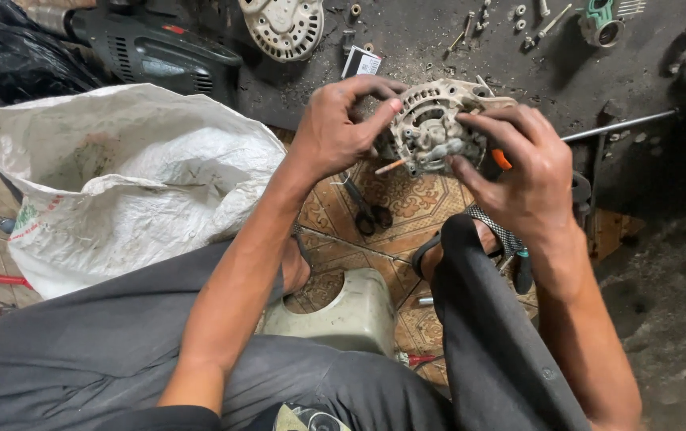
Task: Removing copper stator windings from an alternator using pliers and a screwdriver for disassembly.
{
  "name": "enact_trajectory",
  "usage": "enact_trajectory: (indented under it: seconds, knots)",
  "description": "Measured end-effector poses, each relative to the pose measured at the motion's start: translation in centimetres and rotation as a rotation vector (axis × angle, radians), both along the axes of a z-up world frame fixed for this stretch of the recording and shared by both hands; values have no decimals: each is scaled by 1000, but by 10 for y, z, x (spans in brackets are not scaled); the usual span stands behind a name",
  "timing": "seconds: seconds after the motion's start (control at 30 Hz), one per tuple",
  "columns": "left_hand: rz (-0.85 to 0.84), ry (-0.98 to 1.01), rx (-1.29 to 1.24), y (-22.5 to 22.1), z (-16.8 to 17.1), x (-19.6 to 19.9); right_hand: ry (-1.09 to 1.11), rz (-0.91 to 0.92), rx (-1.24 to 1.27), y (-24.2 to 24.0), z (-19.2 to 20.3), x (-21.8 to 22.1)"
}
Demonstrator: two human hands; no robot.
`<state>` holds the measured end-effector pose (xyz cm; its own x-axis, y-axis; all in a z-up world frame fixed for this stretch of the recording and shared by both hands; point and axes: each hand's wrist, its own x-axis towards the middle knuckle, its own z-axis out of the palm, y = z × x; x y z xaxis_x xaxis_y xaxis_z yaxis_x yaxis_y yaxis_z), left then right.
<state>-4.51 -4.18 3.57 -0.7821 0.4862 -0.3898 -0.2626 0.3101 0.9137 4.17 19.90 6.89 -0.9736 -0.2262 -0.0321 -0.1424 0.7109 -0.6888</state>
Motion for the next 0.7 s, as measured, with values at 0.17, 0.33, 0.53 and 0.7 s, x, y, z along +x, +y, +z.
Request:
enact_trajectory:
  seconds: [0.17,0.33,0.53,0.7]
  knots:
    - [90,203,-17,-7,-14,2,83,-77,-92,-8,-10,26]
    - [17,253,1,-1,-38,12,12,-131,-142,-15,-4,21]
    - [-28,244,-27,8,-39,20,-100,-224,-223,-16,17,-4]
    - [-7,230,60,13,-34,21,-333,-463,-585,-8,12,7]
